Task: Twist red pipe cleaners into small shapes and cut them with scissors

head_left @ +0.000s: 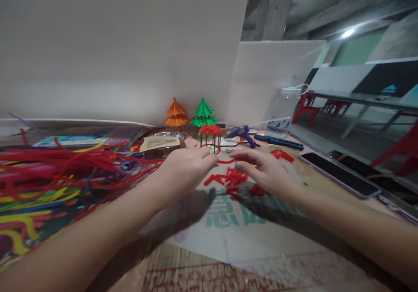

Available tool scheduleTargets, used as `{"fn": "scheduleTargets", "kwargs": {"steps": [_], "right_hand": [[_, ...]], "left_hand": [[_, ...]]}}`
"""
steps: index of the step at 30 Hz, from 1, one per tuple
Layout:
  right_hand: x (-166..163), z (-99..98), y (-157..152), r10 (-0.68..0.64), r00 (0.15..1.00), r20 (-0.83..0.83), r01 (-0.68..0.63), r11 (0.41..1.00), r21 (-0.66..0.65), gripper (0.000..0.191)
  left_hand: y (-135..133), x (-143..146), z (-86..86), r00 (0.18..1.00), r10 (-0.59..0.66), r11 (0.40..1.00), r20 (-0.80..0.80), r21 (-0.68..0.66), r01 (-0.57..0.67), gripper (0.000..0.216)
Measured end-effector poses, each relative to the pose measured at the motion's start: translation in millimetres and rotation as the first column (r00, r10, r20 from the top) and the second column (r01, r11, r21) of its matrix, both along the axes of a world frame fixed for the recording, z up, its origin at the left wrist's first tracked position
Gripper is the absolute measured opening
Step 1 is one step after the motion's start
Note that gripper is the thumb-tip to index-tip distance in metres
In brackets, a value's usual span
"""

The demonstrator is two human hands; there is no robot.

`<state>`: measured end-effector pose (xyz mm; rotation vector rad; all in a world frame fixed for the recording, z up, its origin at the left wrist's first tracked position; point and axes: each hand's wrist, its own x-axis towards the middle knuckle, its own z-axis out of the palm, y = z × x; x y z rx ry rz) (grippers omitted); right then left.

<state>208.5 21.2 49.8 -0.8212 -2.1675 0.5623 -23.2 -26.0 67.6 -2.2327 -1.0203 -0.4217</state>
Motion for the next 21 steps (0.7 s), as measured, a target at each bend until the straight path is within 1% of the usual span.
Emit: {"fn": "scheduleTargets", "kwargs": {"steps": [3, 5, 8, 10, 12, 13, 15, 17, 18, 19, 21], "right_hand": [[-1, -2.8, -4, 0.004, 0.998, 0.056, -0.006, 1.000, 0.025, 0.017], [3, -3.7, -3, -0.014, 0.996, 0.092, 0.009, 0.998, 0.060, 0.015], [14, -1.3, 7, -0.070, 0.994, 0.082, 0.052, 0.978, 0.202, 0.014], [25, 3.3, 17, -0.123, 0.991, 0.053, 0.098, 0.937, 0.335, 0.014], [38, 9.2, 27, -0.177, 0.982, 0.068, 0.122, 0.866, 0.485, 0.015], [45, 12.2, 32, -0.195, 0.973, 0.121, 0.094, 0.821, 0.562, 0.016], [55, 16.5, 38, -0.198, 0.944, 0.263, -0.041, 0.722, 0.690, 0.020], [62, 18.2, 42, -0.201, 0.903, 0.379, -0.167, 0.649, 0.742, 0.026], [63, 18.1, 43, -0.209, 0.886, 0.413, -0.201, 0.630, 0.750, 0.028], [64, 17.8, 44, -0.224, 0.874, 0.432, -0.213, 0.623, 0.753, 0.029], [67, 17.2, 49, -0.269, 0.860, 0.434, -0.184, 0.629, 0.755, 0.030]], "left_hand": [[-1, 3, -3.0, 0.997, -0.014, 0.999, -0.070, -0.036, 0.012, 0.017], [-1, 2, -0.8, 0.997, -0.011, 1.000, -0.076, -0.020, 0.009, 0.018], [-1, -3, 5.3, 0.999, 0.009, 0.999, -0.041, 0.041, -0.007, 0.022], [1, -9, 9.9, 0.998, 0.061, 0.997, -0.001, 0.046, -0.061, 0.026], [2, -15, 13.9, 0.991, 0.129, 0.992, 0.025, 0.007, -0.129, 0.029], [3, -18, 15.5, 0.985, 0.166, 0.986, 0.043, -0.008, -0.165, 0.030], [4, -22, 17.7, 0.972, 0.230, 0.972, 0.045, -0.056, -0.227, 0.031], [5, -24, 18.4, 0.964, 0.266, 0.962, 0.024, -0.074, -0.263, 0.030], [5, -24, 18.5, 0.964, 0.266, 0.962, 0.010, -0.071, -0.265, 0.030], [5, -25, 18.5, 0.966, 0.260, 0.964, -0.001, -0.063, -0.259, 0.029], [6, -26, 19.1, 0.969, 0.248, 0.967, -0.001, -0.056, -0.248, 0.028]]}}
